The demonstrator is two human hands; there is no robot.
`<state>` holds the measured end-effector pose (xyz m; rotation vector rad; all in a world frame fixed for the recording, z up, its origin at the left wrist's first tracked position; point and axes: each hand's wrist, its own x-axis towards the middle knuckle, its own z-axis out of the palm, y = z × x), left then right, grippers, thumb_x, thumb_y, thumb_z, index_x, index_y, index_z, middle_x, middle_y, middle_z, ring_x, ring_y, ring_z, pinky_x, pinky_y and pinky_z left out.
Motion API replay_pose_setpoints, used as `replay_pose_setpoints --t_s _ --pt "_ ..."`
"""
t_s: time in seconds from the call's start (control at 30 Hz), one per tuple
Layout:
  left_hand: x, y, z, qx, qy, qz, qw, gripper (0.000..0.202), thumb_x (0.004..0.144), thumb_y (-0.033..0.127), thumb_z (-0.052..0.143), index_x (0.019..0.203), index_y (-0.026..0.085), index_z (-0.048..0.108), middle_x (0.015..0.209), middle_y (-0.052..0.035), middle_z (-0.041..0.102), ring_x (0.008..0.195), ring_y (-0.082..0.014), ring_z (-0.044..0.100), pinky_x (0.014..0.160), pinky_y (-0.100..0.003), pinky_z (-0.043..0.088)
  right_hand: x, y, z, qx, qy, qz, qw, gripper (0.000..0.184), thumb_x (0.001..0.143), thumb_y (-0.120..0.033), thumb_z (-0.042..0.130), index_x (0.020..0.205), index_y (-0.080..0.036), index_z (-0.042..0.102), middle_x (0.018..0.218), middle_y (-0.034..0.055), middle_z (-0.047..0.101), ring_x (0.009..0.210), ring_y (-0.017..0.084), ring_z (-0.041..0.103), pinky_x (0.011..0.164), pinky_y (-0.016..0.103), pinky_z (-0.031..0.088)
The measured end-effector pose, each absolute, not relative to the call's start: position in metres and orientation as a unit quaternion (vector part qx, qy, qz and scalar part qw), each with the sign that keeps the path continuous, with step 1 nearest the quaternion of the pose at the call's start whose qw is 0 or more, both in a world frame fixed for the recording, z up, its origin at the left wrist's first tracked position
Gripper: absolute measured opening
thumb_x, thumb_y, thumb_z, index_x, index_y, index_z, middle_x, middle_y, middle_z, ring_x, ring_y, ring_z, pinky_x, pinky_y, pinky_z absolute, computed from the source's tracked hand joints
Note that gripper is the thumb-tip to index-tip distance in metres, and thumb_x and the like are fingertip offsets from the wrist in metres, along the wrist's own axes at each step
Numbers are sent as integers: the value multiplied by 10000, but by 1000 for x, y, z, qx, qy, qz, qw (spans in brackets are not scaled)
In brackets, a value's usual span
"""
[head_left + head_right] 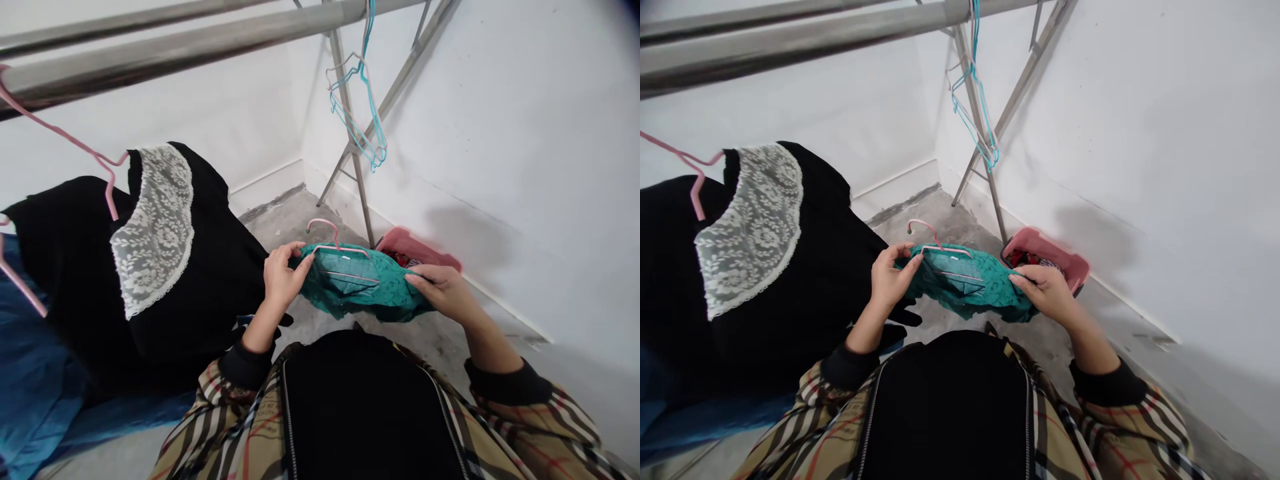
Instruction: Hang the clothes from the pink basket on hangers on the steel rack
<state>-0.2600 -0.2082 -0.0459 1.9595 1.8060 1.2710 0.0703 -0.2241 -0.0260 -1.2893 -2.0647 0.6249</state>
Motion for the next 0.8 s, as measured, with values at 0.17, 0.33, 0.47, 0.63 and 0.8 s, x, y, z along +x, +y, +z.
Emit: replay_pose_setpoints --t_s 0.17,0.33,0.47,0.63,0.8 --pt "-260 -200 -44 676 627 362 137 143 837 329 659 785 196 649 787 -20 673 763 -175 616 713 -283 451 73 -227 -32 -488 -782 225 317 311 927 -401 548 768 -199 723 704 31 716 609 161 649 550 246 498" --pt "-260 -196 -45 672 624 370 150 189 807 351 711 910 199 665 860 -19 654 742 -153 593 676 -258 452 73 -229 -34 -475 -776 222 350 255 915 -352 568 791 -190 720 707 26 724 601 156 661 562 245 513" --pt "-262 -192 -48 675 610 383 161 151 795 337 727 823 198 677 810 -9 631 705 -141 565 645 -254 431 74 -230 -35 -484 -768 226 353 260 912 -362 571 789 -187 719 679 21 710 583 157 651 542 249 510" --pt "-264 -189 -52 612 564 480 277 181 805 345 696 758 175 655 672 10 608 590 -117 543 546 -223 413 75 -230 -39 -482 -766 241 349 260 914 -360 564 804 -186 725 688 25 714 586 158 655 550 250 522" --pt "-257 -197 -43 593 593 511 191 76 798 248 661 792 172 661 680 14 610 571 -106 558 553 -216 446 71 -229 -45 -469 -782 238 335 215 896 -334 581 859 -203 748 786 37 758 672 177 701 618 265 553"
